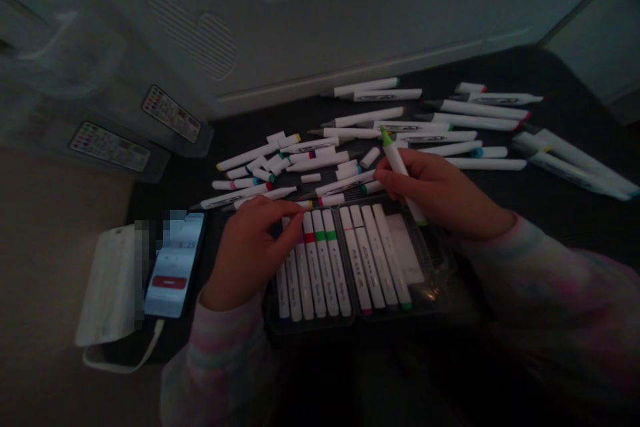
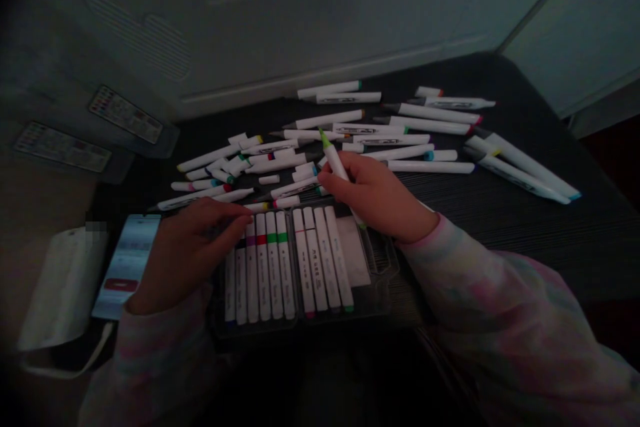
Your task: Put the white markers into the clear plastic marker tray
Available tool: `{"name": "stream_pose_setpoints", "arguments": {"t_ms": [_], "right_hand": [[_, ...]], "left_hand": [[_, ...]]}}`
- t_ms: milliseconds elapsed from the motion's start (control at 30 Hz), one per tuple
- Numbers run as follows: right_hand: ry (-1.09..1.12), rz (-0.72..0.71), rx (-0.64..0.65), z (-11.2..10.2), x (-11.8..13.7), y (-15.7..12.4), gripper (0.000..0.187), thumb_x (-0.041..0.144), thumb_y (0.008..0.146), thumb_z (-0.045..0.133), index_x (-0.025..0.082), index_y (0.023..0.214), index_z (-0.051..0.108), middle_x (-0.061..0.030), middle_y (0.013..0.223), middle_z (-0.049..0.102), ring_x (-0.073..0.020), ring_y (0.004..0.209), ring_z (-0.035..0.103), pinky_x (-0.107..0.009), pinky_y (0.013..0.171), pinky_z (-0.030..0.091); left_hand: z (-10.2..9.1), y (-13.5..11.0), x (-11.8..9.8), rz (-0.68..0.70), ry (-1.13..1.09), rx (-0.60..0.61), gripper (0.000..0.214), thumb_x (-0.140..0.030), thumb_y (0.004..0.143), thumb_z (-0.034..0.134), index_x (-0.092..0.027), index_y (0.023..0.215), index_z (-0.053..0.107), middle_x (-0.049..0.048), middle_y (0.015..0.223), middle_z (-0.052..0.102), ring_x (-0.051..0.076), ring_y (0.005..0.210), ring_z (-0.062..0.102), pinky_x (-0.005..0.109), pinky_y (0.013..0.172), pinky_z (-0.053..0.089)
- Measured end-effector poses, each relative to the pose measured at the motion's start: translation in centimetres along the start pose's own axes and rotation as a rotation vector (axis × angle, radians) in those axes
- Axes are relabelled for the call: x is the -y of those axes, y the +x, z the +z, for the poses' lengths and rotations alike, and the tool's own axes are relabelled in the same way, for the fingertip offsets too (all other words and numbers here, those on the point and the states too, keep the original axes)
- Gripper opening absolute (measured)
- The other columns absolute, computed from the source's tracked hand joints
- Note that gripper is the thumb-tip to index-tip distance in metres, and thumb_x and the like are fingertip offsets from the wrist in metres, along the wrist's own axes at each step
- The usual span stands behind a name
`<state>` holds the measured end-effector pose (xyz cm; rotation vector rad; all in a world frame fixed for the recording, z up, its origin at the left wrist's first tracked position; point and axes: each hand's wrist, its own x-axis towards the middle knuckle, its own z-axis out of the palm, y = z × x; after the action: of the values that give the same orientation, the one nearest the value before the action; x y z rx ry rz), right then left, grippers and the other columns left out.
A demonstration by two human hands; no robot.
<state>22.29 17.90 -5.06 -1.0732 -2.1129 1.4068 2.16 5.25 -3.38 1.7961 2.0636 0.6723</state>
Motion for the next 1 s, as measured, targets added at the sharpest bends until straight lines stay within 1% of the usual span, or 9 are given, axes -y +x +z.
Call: {"name": "stream_pose_setpoints", "arguments": {"t_ms": [67, 133, 267, 400, 533, 667, 767, 867, 1000], "right_hand": [[-0.013, 0.013, 0.003, 0.0, 0.0, 0.0, 0.016, 0.031, 0.080, 0.048, 0.018, 0.071, 0.051, 0.0035, 0.057, 0.046, -0.0095, 0.051, 0.041, -0.025, 0.050, 0.031], [-0.022, 0.027, 0.009, 0.0, 0.1, 0.0, 0.017, 0.032, 0.080, 0.048, 0.017, 0.072, 0.051, 0.0036, 0.058, 0.046, -0.0096, 0.052, 0.041, -0.024, 0.051, 0.031], [-0.020, 0.034, 0.035, 0.0, 0.3, 0.1, 0.017, 0.031, 0.080, 0.047, 0.017, 0.071, 0.049, 0.0045, 0.058, 0.043, -0.0095, 0.053, 0.040, -0.024, 0.052, 0.031], [0.017, -0.005, 0.029, 0.1, 0.1, 0.2, 0.016, 0.030, 0.080, 0.047, 0.017, 0.071, 0.048, 0.0045, 0.059, 0.043, -0.0094, 0.055, 0.039, -0.023, 0.054, 0.030], [0.166, 0.006, 0.031, 0.1, -0.2, 0.5, 0.017, 0.030, 0.080, 0.046, 0.016, 0.069, 0.047, 0.0046, 0.058, 0.043, -0.0086, 0.054, 0.039, -0.022, 0.053, 0.030], [0.178, -0.012, -0.004, 0.2, -0.3, 0.9, 0.018, 0.030, 0.080, 0.044, 0.016, 0.069, 0.047, 0.0047, 0.056, 0.043, -0.0081, 0.052, 0.040, -0.021, 0.052, 0.031], [0.185, -0.036, -0.017, 0.4, -0.2, 1.0, 0.018, 0.030, 0.080, 0.045, 0.016, 0.069, 0.047, 0.0044, 0.056, 0.044, -0.0080, 0.053, 0.040, -0.021, 0.051, 0.032], [0.177, -0.067, -0.034, 0.6, -0.1, 0.9, 0.021, 0.031, 0.080, 0.045, 0.016, 0.067, 0.047, 0.0042, 0.056, 0.042, -0.0082, 0.053, 0.039, -0.021, 0.052, 0.031], [0.153, -0.111, -0.062, 0.9, -0.1, 0.8, 0.025, 0.034, 0.081, 0.044, 0.016, 0.064, 0.044, 0.0038, 0.057, 0.041, -0.0089, 0.055, 0.038, -0.022, 0.052, 0.031]], "left_hand": [[0.5, 0.2, -0.2, 0.092, 0.107, 0.031, 0.015, -0.026, 0.078, 0.051, -0.019, 0.080, 0.065, 0.0011, 0.075, 0.063, 0.016, 0.074, 0.056, 0.030, 0.069, 0.042], [0.9, 0.3, -0.3, 0.139, 0.169, 0.041, 0.017, -0.026, 0.079, 0.049, -0.019, 0.078, 0.065, 0.0016, 0.072, 0.062, 0.016, 0.071, 0.055, 0.030, 0.067, 0.042], [1.3, 0.4, -0.2, 0.143, 0.208, 0.030, 0.022, -0.027, 0.081, 0.045, -0.017, 0.076, 0.065, 0.0033, 0.067, 0.060, 0.017, 0.068, 0.054, 0.031, 0.065, 0.042], [1.6, 0.3, 0.0, 0.153, 0.209, -0.012, 0.024, -0.028, 0.082, 0.044, -0.017, 0.077, 0.064, 0.0037, 0.068, 0.060, 0.017, 0.069, 0.055, 0.030, 0.065, 0.043], [2.0, 0.4, 0.5, 0.216, 0.252, -0.084, 0.025, -0.030, 0.082, 0.043, -0.017, 0.078, 0.064, 0.0045, 0.068, 0.062, 0.017, 0.068, 0.057, 0.031, 0.064, 0.045], [2.4, 0.7, 1.0, 0.302, 0.275, -0.170, 0.028, -0.033, 0.083, 0.043, -0.018, 0.075, 0.065, 0.0036, 0.065, 0.063, 0.016, 0.063, 0.059, 0.029, 0.060, 0.047], [2.4, 0.8, 1.2, 0.330, 0.286, -0.221, 0.029, -0.034, 0.083, 0.042, -0.019, 0.072, 0.064, 0.0034, 0.063, 0.064, 0.015, 0.060, 0.059, 0.027, 0.056, 0.048], [2.4, 0.7, 1.3, 0.337, 0.291, -0.244, 0.030, -0.032, 0.084, 0.041, -0.019, 0.072, 0.064, 0.0037, 0.065, 0.065, 0.015, 0.060, 0.060, 0.027, 0.056, 0.049], [2.6, 0.7, 1.3, 0.348, 0.333, -0.218, 0.027, -0.029, 0.084, 0.041, -0.019, 0.073, 0.064, 0.0032, 0.064, 0.064, 0.015, 0.061, 0.060, 0.026, 0.057, 0.048]]}}
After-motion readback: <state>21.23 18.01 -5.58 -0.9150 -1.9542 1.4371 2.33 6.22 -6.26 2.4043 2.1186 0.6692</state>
